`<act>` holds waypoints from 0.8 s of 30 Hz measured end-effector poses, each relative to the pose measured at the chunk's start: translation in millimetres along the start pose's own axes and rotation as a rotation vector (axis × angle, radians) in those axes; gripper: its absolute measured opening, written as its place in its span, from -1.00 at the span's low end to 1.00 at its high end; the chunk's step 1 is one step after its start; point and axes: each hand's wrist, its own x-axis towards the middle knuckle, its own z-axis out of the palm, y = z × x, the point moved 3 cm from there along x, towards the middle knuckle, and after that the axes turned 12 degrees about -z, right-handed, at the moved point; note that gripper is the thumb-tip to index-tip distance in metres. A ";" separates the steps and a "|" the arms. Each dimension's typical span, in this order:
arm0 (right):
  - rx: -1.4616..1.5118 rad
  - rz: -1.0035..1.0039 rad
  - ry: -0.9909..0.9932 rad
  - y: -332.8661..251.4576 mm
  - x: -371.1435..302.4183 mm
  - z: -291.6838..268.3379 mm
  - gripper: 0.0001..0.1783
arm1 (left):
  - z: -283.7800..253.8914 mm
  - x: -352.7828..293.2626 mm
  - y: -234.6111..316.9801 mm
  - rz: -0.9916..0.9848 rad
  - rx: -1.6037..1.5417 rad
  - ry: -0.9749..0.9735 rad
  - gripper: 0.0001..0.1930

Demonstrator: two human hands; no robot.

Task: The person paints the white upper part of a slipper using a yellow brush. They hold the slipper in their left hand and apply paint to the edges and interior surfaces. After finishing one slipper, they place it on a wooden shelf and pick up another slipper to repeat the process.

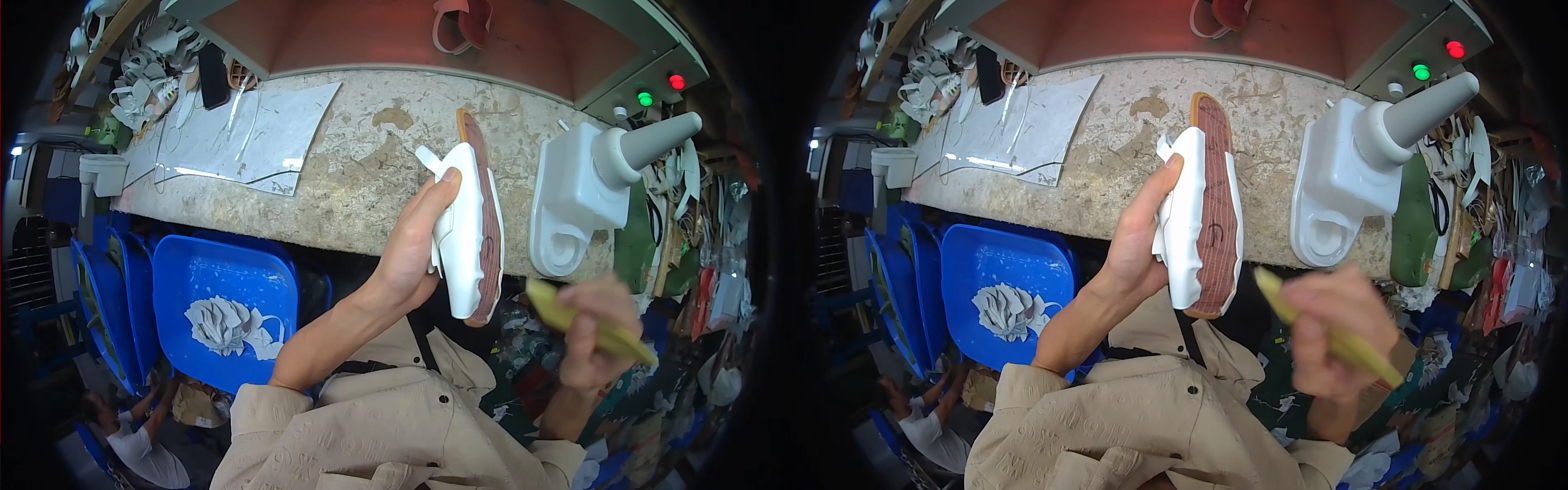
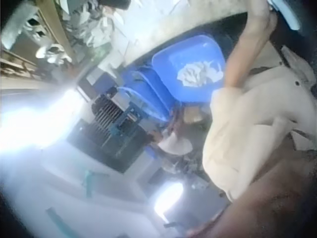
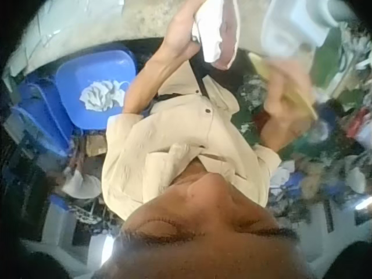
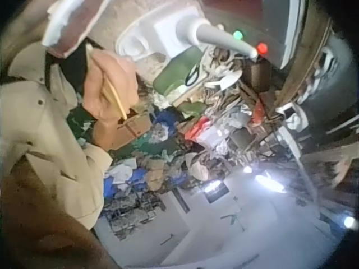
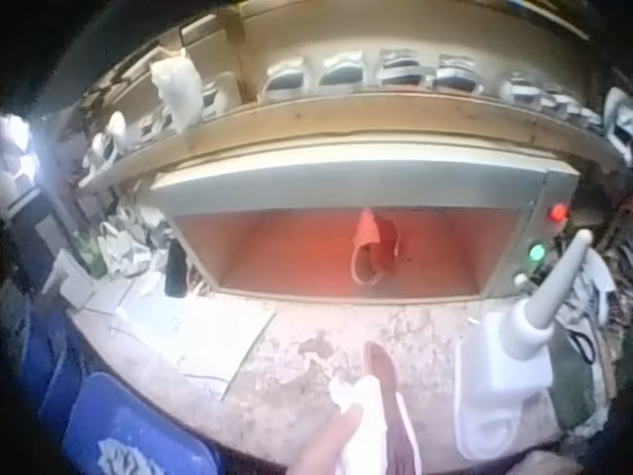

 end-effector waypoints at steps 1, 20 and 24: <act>-0.049 -0.114 -0.204 -3.6 -2.2 0.6 -0.72 | -6.2 3.8 -2.9 -0.001 -0.015 0.011 -0.58; -0.239 0.245 -0.222 -9.9 -17.3 7.9 -0.79 | -37.5 -38.8 -21.7 1.275 1.720 0.164 -0.41; -0.257 0.560 0.258 28.2 -8.9 -87.2 -0.61 | -49.7 -41.6 -14.8 1.442 1.465 0.192 -0.38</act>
